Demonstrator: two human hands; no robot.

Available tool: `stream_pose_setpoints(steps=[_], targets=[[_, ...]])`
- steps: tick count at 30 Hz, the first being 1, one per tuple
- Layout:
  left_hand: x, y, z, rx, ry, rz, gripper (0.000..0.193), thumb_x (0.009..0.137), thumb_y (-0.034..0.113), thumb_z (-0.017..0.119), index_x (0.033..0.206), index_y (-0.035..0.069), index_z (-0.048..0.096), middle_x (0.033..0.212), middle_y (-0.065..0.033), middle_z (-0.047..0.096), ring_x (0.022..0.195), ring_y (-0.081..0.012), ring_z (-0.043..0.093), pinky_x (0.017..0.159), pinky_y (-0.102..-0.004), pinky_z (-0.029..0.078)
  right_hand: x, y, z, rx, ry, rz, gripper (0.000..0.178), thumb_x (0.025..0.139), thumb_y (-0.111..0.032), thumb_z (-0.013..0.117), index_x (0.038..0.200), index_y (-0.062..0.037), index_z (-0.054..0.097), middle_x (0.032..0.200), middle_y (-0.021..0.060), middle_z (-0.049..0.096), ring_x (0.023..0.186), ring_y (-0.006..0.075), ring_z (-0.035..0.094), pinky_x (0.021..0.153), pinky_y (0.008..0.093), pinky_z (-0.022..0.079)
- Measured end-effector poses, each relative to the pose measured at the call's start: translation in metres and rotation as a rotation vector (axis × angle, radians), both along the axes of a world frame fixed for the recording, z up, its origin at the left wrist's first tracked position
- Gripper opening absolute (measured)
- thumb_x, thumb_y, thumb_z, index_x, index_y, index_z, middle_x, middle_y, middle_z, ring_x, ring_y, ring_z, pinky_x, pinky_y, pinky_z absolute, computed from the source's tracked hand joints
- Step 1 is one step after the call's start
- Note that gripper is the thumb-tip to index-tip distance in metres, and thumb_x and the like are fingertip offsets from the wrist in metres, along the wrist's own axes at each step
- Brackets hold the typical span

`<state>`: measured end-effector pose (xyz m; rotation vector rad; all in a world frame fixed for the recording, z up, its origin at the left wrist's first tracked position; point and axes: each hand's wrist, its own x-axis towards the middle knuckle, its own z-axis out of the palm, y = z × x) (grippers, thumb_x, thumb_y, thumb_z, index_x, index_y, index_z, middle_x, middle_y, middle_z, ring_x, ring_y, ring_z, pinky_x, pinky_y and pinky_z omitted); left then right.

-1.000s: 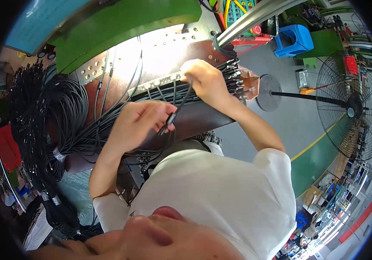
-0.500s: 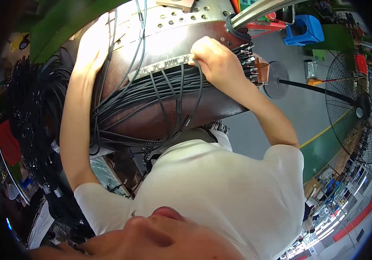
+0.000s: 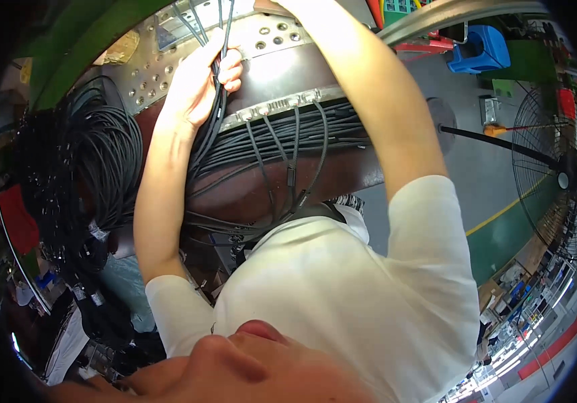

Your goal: Plugging black cables into a connector block for assembly or testing.

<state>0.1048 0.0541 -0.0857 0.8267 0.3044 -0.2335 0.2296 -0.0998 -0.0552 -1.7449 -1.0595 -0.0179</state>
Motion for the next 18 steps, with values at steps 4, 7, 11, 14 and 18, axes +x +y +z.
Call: stream_pose_setpoints(steps=[4,7,11,14,18], targets=[[-0.005,0.003,0.024,0.038,-0.016,-0.012,0.037,0.099,0.032,0.042,0.105,-0.003,0.053,0.072,-0.0016,0.049,0.06,-0.0099,0.045,0.055,-0.0242,0.04,-0.014,0.003,-0.001,-0.037,-0.03,-0.062,0.023,0.088,-0.023,0.057,0.087,-0.0014,0.065,0.08,0.013,0.066,0.075,0.0237,0.063,0.069,0.0335,0.051],[-0.033,0.003,0.04,-0.005,0.088,0.012,0.039,0.099,0.028,0.039,0.117,-0.005,0.05,0.072,-0.0018,0.05,0.059,-0.0102,0.045,0.058,-0.0251,0.042,-0.011,0.011,-0.004,-0.066,-0.064,-0.104,0.022,0.088,-0.022,0.058,0.086,-0.0009,0.065,0.079,0.0131,0.065,0.074,0.0236,0.063,0.068,0.0332,0.051],[-0.069,-0.015,0.042,-0.262,0.101,-0.1,0.03,0.097,0.028,0.045,0.097,0.002,0.058,0.061,0.0046,0.039,0.052,-0.006,0.035,0.05,-0.0227,0.03,-0.027,0.035,0.001,-0.375,-0.045,-0.006,0.024,0.092,-0.019,0.049,0.089,-0.0007,0.065,0.083,0.0146,0.066,0.072,0.023,0.063,0.067,0.0331,0.051],[-0.098,-0.008,0.056,-0.183,0.15,-0.041,0.028,0.098,0.029,0.043,0.076,0.011,0.044,0.051,0.0069,0.029,0.04,-0.0045,0.026,0.037,-0.0198,0.02,-0.007,0.015,-0.037,-0.334,-0.826,0.012,0.024,0.088,-0.019,0.057,0.109,-0.0074,0.061,0.098,0.0085,0.064,0.088,0.0168,0.061,0.073,0.0292,0.049],[-0.176,0.108,0.091,-0.202,-0.144,0.438,0.029,0.1,0.026,0.038,0.076,0.01,0.043,0.057,0.002,0.024,0.049,-0.0084,0.026,0.044,-0.0249,0.031,-0.033,-0.006,-0.024,-0.388,-0.369,0.055,0.031,0.084,-0.032,0.06,0.108,-0.0129,0.062,0.098,0.0067,0.063,0.082,0.0229,0.063,0.069,0.0305,0.051]])
